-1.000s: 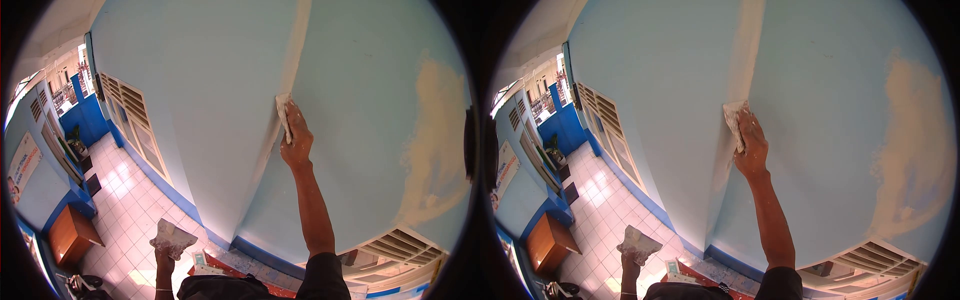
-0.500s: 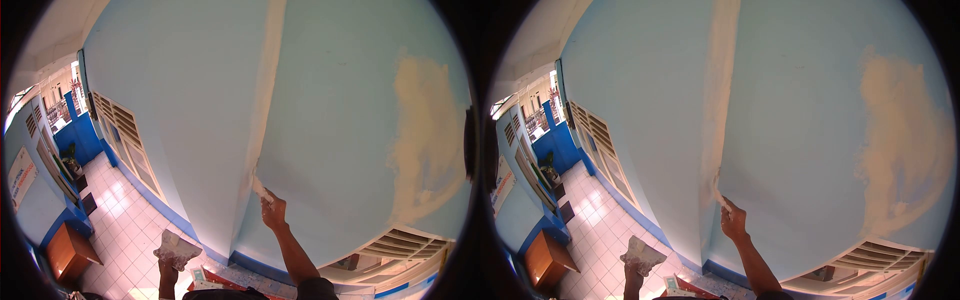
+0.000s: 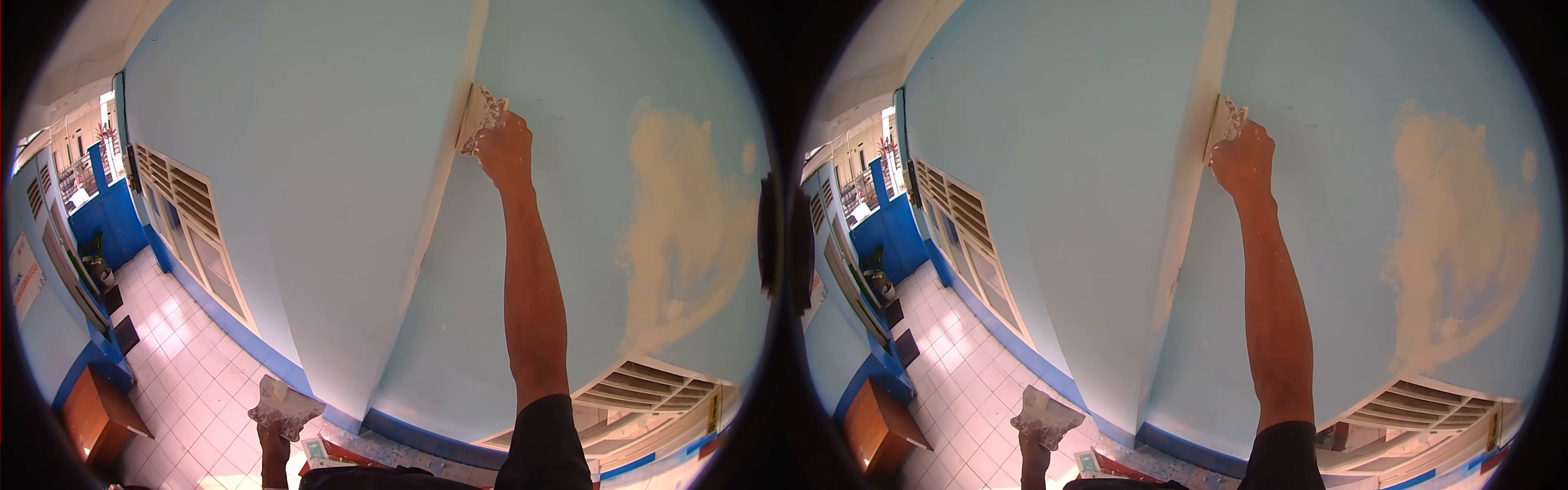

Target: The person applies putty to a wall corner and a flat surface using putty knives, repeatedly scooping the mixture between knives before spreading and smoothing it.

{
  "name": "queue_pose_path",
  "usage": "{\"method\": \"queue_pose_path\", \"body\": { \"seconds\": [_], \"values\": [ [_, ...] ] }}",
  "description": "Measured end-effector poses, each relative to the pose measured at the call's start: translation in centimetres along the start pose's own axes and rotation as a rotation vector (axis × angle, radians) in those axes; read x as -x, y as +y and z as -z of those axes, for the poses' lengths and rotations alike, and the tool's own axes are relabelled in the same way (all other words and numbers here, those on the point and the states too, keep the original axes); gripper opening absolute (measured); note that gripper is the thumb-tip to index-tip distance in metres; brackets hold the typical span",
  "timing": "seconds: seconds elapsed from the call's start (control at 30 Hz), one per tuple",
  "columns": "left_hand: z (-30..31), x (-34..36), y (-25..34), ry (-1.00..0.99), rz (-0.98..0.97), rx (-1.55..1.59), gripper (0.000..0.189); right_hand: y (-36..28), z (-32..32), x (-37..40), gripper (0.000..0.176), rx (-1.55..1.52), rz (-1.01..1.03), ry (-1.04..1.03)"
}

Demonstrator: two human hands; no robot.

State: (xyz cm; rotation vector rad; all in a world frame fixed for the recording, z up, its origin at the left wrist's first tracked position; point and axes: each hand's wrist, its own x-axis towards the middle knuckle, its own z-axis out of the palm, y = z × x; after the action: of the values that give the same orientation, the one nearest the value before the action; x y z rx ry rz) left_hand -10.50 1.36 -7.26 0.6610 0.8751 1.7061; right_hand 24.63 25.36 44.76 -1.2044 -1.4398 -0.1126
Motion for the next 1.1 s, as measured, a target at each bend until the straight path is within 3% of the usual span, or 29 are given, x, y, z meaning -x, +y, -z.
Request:
{"method": "queue_pose_path", "body": {
  "seconds": [0.07,0.17,0.27,0.37,0.47,0.57,0.67,0.8,0.9,1.0,1.1],
  "values": [
    [0.9,0.5,0.5,-0.013,0.0,-0.001,0.058,1.6,-1.7,-0.1,0.005,0.072,0.128,0.084],
    [3.6,0.6,0.0,0.039,-0.028,-0.015,0.058,0.6,-3.2,0.2,0.009,0.244,0.157,0.036],
    [6.2,0.3,-0.1,0.088,-0.044,-0.002,0.055,-2.5,-3.3,0.9,0.015,0.098,-0.042,-0.019],
    [7.2,0.4,0.1,0.108,-0.027,0.039,0.055,-4.1,-2.0,2.7,0.019,-0.069,-0.105,-0.076],
    [7.3,-0.6,-0.2,0.046,-0.003,0.051,0.056,-5.9,-0.4,5.7,0.016,-0.149,0.026,-0.084],
    [4.6,-1.4,0.8,0.015,0.012,0.013,0.055,-7.9,2.6,7.8,0.015,-0.235,0.049,0.054],
    [5.7,-2.4,-1.8,0.042,-0.006,0.023,0.056,-5.9,4.4,4.9,0.011,-0.149,-0.072,0.066],
    [3.9,-1.7,-0.7,-0.008,-0.001,0.026,0.057,-3.3,2.1,2.9,0.005,0.061,-0.217,-0.02],
    [4.0,-0.8,0.0,-0.039,0.056,0.02,0.054,-1.2,-0.3,2.9,0.004,-0.005,-0.137,-0.007],
    [3.7,0.0,0.4,0.014,0.049,0.055,0.057,-1.3,-1.4,3.1,0.003,-0.023,-0.191,-0.035],
    [5.4,0.0,0.1,0.024,0.026,0.03,0.059,-0.8,-2.3,2.6,0.011,0.075,-0.17,-0.02]
  ]
}}
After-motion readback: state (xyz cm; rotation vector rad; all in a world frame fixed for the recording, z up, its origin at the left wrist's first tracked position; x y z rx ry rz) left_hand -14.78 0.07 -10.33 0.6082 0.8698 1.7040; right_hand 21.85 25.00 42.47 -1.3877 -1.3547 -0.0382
